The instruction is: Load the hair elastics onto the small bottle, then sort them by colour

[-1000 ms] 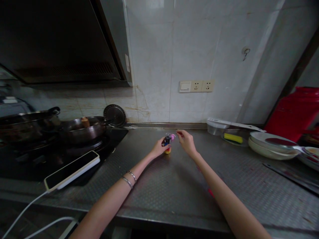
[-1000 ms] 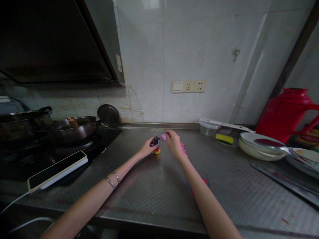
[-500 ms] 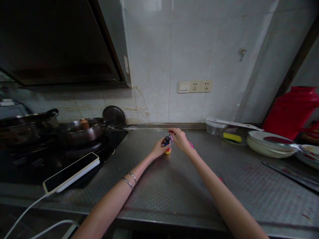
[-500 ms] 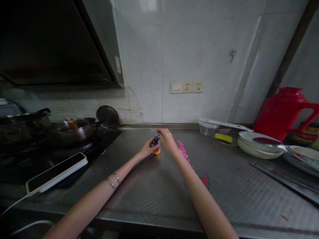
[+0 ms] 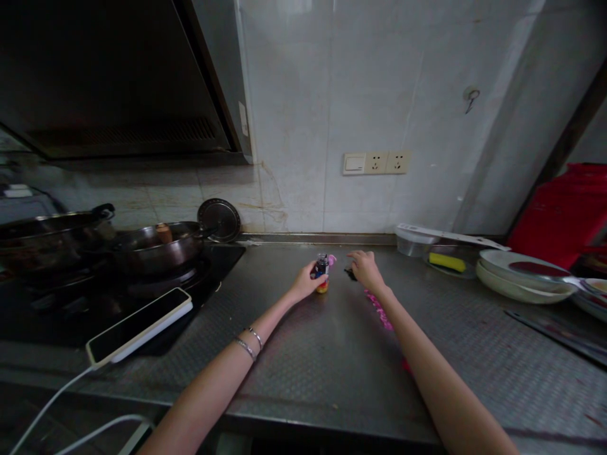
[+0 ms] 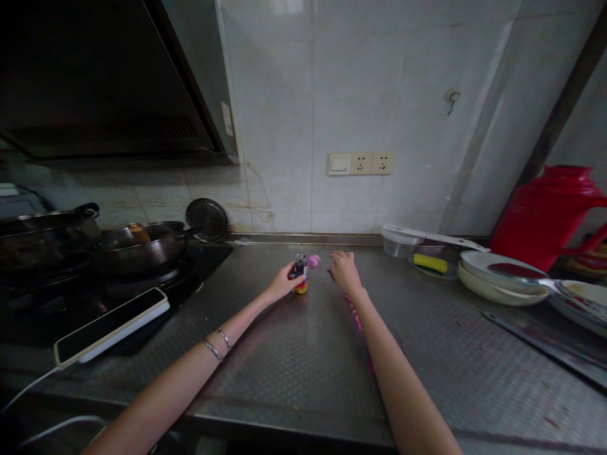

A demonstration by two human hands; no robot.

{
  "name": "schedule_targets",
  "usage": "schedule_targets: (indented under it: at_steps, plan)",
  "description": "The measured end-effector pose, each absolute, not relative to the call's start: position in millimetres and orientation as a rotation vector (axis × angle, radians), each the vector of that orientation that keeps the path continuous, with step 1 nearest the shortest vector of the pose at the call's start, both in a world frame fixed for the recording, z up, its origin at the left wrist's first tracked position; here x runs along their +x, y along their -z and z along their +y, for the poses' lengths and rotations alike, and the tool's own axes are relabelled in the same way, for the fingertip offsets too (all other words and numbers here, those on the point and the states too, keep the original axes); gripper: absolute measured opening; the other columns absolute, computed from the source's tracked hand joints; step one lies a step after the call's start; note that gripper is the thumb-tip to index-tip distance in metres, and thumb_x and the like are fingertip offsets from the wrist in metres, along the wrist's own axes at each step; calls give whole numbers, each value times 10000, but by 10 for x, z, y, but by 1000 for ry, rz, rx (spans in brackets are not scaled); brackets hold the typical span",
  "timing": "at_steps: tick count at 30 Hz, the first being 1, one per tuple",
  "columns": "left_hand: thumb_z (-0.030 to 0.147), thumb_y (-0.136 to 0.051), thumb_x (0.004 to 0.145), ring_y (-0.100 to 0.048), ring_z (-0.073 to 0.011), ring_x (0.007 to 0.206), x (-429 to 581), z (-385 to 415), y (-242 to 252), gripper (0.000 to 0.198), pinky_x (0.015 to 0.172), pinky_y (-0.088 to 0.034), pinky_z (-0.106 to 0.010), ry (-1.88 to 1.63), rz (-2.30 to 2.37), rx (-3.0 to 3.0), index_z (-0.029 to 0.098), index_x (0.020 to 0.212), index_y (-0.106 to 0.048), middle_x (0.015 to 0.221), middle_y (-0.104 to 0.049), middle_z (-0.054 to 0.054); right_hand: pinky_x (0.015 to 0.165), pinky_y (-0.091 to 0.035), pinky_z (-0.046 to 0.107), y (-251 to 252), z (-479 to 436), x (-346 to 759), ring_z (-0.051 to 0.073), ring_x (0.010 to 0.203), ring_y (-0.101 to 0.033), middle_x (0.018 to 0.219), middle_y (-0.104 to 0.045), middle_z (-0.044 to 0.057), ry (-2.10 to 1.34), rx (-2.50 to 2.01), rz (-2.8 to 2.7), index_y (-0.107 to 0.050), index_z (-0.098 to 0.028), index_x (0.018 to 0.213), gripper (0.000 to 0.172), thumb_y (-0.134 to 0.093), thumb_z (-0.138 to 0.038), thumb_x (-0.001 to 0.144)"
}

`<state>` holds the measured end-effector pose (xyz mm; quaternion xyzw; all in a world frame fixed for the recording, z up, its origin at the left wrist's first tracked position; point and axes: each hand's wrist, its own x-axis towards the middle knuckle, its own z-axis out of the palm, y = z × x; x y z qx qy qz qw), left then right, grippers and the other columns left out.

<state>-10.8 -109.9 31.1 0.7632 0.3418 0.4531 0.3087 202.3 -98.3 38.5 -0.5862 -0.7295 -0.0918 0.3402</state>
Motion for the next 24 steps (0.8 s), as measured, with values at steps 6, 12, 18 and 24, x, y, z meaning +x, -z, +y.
schedule_targets:
  at_steps: [6,12,18,24]
  plan:
    - [257,-606,716,-573,-150,778,-105,-1063,-271,330,715,-463,-268,-1196,894,2017,107,1006,-558,920,-627,-77,835,-330,422,-209,-1030,2138,299,1071,-379,1286,-472,54,184,-1838,-2105,-553,-225,1164,434,-459,-309,748]
    - [252,-602,723,-576,-155,812,-102,-1055,-265,338,739,-462,-278,-1190,871,2001,103,1021,-546,945,-626,-87,846,-301,473,-130,-1036,2154,310,1099,-355,1327,-430,35,113,-1918,-2144,-477,-265,1243,481,-394,-291,769]
    - [246,-605,720,-574,-153,802,-109,-1076,-290,328,730,-460,-276,-1189,894,2013,107,1012,-550,932,-629,-78,848,-297,461,-104,-1036,2181,284,1063,-377,1272,-488,28,115,-1878,-2183,-512,-278,1201,431,-373,-258,794]
    - [242,-608,718,-576,-152,809,-106,-1072,-290,326,740,-462,-277,-1184,871,1989,109,1010,-547,940,-629,-79,794,-332,404,-151,-1059,2205,270,989,-407,1076,-608,71,184,-1789,-2191,-619,-263,1034,317,-397,-197,816]
